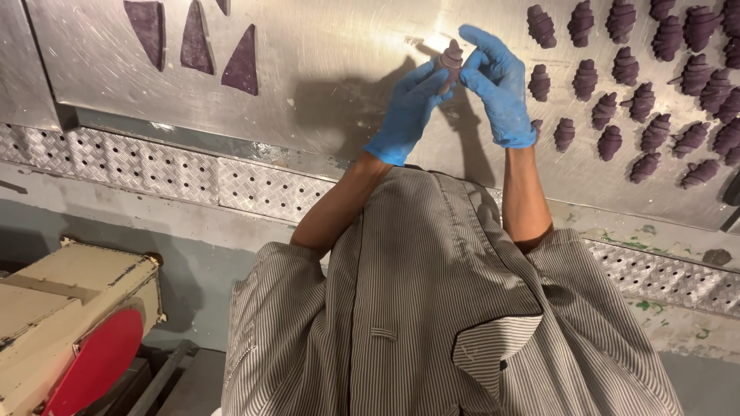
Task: Shaping and rolling purple dough into croissants on a metal workbench.
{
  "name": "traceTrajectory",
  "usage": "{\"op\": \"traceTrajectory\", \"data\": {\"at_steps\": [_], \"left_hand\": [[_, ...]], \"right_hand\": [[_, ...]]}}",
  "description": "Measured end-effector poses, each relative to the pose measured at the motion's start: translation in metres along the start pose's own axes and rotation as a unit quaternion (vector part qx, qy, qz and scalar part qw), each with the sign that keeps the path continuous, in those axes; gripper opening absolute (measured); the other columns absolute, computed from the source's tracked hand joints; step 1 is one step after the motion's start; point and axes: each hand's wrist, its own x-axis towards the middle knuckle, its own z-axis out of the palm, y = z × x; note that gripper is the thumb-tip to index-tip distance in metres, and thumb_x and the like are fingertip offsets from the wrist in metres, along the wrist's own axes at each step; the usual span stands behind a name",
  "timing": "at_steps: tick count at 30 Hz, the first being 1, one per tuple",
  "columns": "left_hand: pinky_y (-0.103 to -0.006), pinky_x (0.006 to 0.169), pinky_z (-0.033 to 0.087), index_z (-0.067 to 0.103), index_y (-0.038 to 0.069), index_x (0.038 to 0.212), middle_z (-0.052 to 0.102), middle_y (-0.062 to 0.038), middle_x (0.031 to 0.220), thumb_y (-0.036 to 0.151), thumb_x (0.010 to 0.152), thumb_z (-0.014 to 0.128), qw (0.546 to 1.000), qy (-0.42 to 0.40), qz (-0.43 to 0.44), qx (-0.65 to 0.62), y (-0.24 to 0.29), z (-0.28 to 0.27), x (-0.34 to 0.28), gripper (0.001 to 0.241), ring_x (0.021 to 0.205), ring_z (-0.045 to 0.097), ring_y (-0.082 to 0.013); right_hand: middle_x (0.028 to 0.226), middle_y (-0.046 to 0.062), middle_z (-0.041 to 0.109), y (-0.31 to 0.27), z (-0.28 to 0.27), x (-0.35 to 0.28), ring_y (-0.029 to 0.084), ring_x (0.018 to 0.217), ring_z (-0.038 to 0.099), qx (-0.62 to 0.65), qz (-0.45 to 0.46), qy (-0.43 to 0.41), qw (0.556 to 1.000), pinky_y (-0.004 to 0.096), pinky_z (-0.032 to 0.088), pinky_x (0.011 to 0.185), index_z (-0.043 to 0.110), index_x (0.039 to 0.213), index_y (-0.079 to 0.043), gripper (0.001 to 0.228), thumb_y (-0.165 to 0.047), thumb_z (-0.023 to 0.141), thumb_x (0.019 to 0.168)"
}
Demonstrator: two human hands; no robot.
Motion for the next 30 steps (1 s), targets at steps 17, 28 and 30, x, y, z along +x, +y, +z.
{"op": "traceTrajectory", "data": {"at_steps": [17,28,30], "left_hand": [[-0.0388,0.08,0.057,0.064,0.006,0.134,0.069,-0.01,0.104,0.008,0.099,0.059,0.547,-0.073,0.369,0.748,-0.082,-0.09,0.147,0.036,0.094,0.067,-0.0242],[-0.0398,0.077,0.058,0.069,0.005,0.102,0.071,-0.017,0.095,0.026,0.094,0.071,0.717,0.076,0.182,0.668,-0.063,-0.037,0.254,0.023,0.088,0.072,-0.0338],[-0.0388,0.076,0.058,0.071,0.006,0.101,0.072,-0.015,0.091,0.025,0.094,0.069,0.751,0.078,0.094,0.649,-0.036,-0.018,0.233,0.021,0.085,0.073,-0.03]], "right_hand": [[0.097,0.005,0.075,0.082,-0.065,-0.019,0.011,0.088,0.068,-0.032,0.164,0.143,0.976,0.029,0.057,0.085,0.073,0.112,0.0,0.035,-0.034,0.071,0.102],[0.085,0.016,0.067,0.064,-0.041,-0.034,0.035,0.081,0.067,-0.531,0.148,0.213,0.807,0.045,0.053,0.07,0.067,0.095,0.0,0.052,-0.046,0.088,0.083],[0.083,0.016,0.067,0.043,-0.029,-0.033,0.035,0.08,0.067,-0.519,0.139,0.221,0.814,0.044,0.053,0.069,0.065,0.097,0.002,0.061,-0.05,0.09,0.079]]}}
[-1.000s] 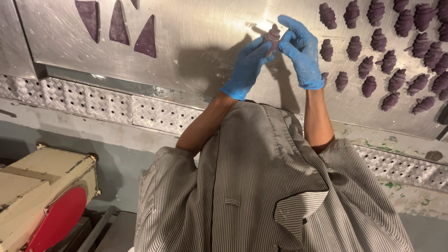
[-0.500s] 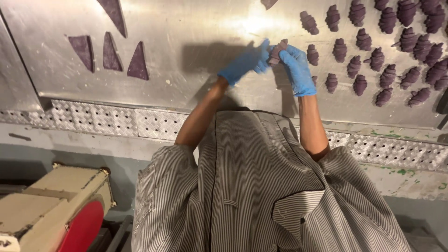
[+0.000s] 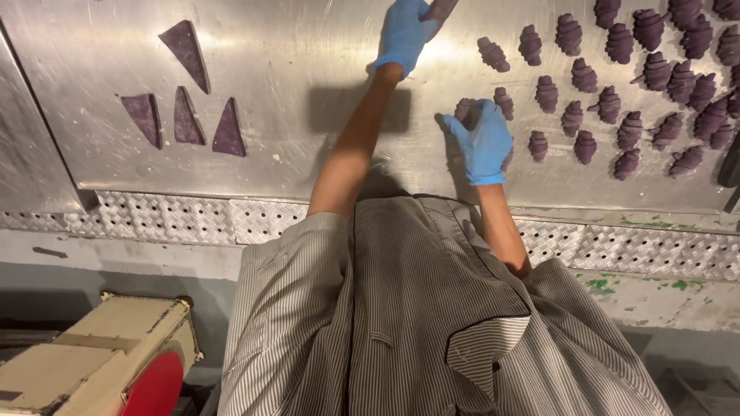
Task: Shaping and rolling purple dough into croissants on a metal workbench.
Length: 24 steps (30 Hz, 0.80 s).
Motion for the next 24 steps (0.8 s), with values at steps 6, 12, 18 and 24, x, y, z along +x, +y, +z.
{"op": "traceTrajectory", "data": {"at_steps": [6,12,18,24], "left_hand": [[-0.0264,0.076,0.053,0.075,0.004,0.103,0.074,-0.003,0.09,0.028,0.093,0.073,0.938,-0.068,-0.024,-0.339,0.018,-0.047,-0.1,0.026,0.084,0.066,-0.0104],[-0.0285,0.087,0.059,0.07,-0.003,0.118,0.073,-0.008,0.104,0.015,0.097,0.074,0.838,-0.09,-0.075,-0.533,-0.038,-0.044,-0.219,0.028,0.096,0.07,-0.0138],[-0.032,0.081,0.065,0.062,-0.009,0.122,0.07,-0.014,0.106,0.01,0.09,0.075,0.737,-0.012,-0.229,-0.636,-0.071,-0.047,-0.279,0.04,0.091,0.073,-0.0203],[-0.046,0.106,0.053,0.054,-0.002,0.137,0.062,-0.023,0.127,0.04,0.091,0.086,0.997,0.055,-0.021,0.056,-0.071,-0.062,-0.297,0.07,0.123,0.06,-0.0377]], "right_hand": [[0.102,0.014,0.073,-0.006,0.048,0.025,0.021,0.088,0.066,0.378,0.024,-0.066,0.923,0.038,0.055,0.082,0.073,0.116,-0.001,0.051,-0.05,0.06,0.107],[0.109,0.024,0.079,-0.013,0.1,0.039,0.026,0.082,0.072,0.783,0.337,-0.326,0.407,0.036,0.06,0.074,0.065,0.119,0.01,0.054,-0.038,0.053,0.097],[0.103,0.015,0.074,-0.033,0.142,0.021,0.022,0.086,0.072,0.607,0.195,-0.345,0.689,0.034,0.06,0.078,0.067,0.119,0.013,0.029,-0.013,0.069,0.105],[0.097,0.017,0.075,-0.061,0.126,0.017,0.022,0.086,0.076,0.598,0.113,-0.358,0.709,0.034,0.065,0.081,0.069,0.115,0.01,0.024,-0.009,0.065,0.101]]}}
